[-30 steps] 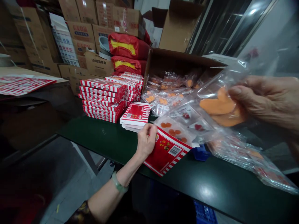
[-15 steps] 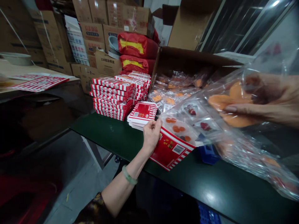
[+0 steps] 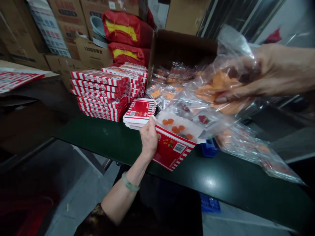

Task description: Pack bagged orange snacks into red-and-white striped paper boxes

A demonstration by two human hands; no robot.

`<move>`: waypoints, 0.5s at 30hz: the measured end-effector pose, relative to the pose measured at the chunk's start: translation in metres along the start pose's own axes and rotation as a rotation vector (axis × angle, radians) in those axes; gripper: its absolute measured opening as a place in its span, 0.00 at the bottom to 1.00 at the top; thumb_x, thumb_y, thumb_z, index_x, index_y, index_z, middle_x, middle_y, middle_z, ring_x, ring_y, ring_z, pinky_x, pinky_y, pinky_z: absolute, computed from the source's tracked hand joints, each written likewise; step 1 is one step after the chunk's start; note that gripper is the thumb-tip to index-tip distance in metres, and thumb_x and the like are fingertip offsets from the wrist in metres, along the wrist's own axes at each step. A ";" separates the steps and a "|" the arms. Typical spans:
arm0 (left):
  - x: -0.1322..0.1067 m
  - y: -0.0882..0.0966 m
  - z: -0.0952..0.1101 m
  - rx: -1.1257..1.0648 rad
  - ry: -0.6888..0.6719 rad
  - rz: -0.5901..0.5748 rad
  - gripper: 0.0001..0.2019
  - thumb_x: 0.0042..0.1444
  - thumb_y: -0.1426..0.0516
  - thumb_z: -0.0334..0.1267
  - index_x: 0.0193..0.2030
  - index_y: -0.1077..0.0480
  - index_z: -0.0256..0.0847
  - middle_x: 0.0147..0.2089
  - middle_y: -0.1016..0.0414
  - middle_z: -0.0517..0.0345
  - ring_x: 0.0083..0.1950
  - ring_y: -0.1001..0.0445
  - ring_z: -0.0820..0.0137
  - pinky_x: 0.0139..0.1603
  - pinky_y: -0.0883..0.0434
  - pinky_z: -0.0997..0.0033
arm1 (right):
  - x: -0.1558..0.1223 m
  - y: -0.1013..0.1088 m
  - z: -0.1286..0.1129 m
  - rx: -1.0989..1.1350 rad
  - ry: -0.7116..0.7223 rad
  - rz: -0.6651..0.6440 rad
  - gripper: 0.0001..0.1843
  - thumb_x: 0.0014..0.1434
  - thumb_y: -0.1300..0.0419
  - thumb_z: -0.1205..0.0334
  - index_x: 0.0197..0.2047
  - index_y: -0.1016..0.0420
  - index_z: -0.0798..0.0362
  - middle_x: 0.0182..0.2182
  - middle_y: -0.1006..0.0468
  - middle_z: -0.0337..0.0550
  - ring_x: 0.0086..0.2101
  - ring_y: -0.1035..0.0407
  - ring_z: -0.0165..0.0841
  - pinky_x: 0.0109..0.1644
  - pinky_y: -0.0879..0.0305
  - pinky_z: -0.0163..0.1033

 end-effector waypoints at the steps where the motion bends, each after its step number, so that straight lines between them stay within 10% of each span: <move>1: 0.000 0.000 -0.001 -0.016 0.010 0.004 0.24 0.58 0.51 0.55 0.18 0.47 0.42 0.18 0.46 0.64 0.22 0.47 0.76 0.25 0.43 0.73 | 0.002 -0.001 -0.003 0.003 -0.023 -0.003 0.25 0.38 0.37 0.75 0.43 0.24 0.56 0.30 0.21 0.29 0.25 0.26 0.22 0.27 0.32 0.24; 13: 0.003 0.006 0.023 0.064 -0.133 -0.043 0.12 0.55 0.49 0.38 0.23 0.45 0.41 0.20 0.49 0.67 0.22 0.48 0.78 0.23 0.46 0.76 | 0.015 -0.021 -0.026 -0.078 -0.223 -0.085 0.13 0.38 0.38 0.76 0.32 0.23 0.66 0.20 0.28 0.25 0.17 0.34 0.16 0.21 0.40 0.20; 15: 0.003 0.006 0.030 0.112 -0.166 -0.042 0.08 0.53 0.49 0.36 0.24 0.42 0.41 0.20 0.48 0.67 0.21 0.48 0.78 0.23 0.46 0.76 | 0.011 -0.010 -0.024 0.145 -0.186 0.154 0.10 0.38 0.38 0.78 0.29 0.23 0.65 0.21 0.28 0.26 0.20 0.31 0.20 0.23 0.34 0.26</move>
Point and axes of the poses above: each hand's wrist, its own x-axis towards the middle knuckle, its own y-axis out of the back of the hand, z = x × y, the point moved 6 cm from there along x, towards the middle knuckle
